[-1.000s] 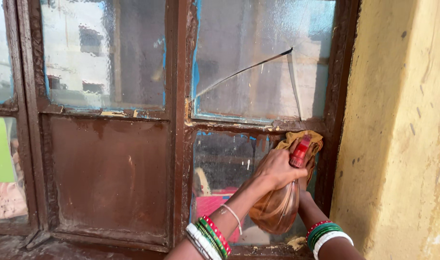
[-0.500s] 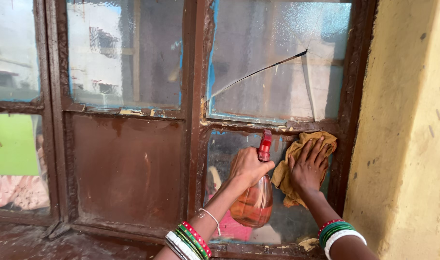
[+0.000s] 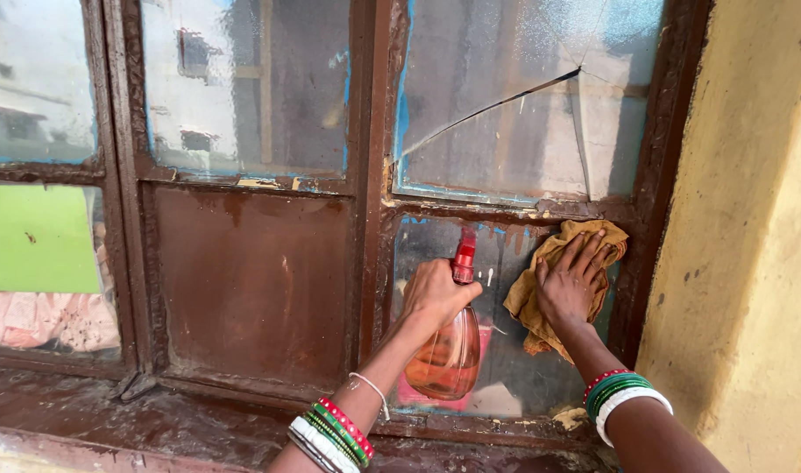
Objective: The person cleans a glass window pane by spraying a liquid from a bottle onto a cloth and wiping the surface, then uses their hands to wipe the glass directly.
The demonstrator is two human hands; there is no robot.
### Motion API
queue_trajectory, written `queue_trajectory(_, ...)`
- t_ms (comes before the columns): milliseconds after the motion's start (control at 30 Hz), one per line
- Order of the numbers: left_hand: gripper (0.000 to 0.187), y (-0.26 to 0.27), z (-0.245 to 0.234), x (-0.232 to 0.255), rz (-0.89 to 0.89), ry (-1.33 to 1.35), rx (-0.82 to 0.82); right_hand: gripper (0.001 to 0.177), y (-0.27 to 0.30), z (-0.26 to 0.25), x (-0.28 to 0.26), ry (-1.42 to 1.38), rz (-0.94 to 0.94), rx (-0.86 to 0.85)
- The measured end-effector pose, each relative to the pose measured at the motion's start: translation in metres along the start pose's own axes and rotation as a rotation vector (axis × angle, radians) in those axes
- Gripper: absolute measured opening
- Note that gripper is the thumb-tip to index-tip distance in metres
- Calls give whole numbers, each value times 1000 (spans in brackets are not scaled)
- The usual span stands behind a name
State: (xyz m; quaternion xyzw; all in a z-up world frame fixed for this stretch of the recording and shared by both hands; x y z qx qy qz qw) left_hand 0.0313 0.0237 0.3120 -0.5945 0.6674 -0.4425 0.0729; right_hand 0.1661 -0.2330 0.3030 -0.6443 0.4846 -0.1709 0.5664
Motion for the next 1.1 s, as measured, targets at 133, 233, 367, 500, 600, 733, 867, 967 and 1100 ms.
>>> queue_trajectory(133,30,4,-11,-19,-10,16,31,87,0,-1,-1,19,40,8)
queue_trajectory(233,32,11,-10,-36,-31,-15,12,86,0,-1,-4,18,30,27)
queue_trajectory(367,32,26,14,-65,-70,-87,-37,86,0,0,-1,31,26,26)
queue_trajectory(500,23,25,29,-88,-137,-56,-17,87,1,2,1,54,32,16)
queue_trajectory(600,23,29,32,-97,-212,-22,-69,86,0,2,1,31,34,-5)
queue_trajectory(733,29,42,45,-97,-243,-49,-220,86,0,2,1,21,41,-19)
queue_trajectory(867,23,55,73,-69,24,-110,-321,88,0,2,0,16,49,-25)
queue_trajectory(967,27,60,76,-54,120,-156,-299,88,0,1,0,12,40,-34)
queue_trajectory(1100,29,63,86,-42,128,-127,-403,88,2,-1,2,21,10,-42)
Point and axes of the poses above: each hand's wrist, its own y-axis away from the middle knuckle, its own z-axis out of the palm, x = y × z, the point moved 9 cm from there along -y, towards the middle knuckle, and after that the axes turned 13 degrees about -y, right-handed, at the moved point
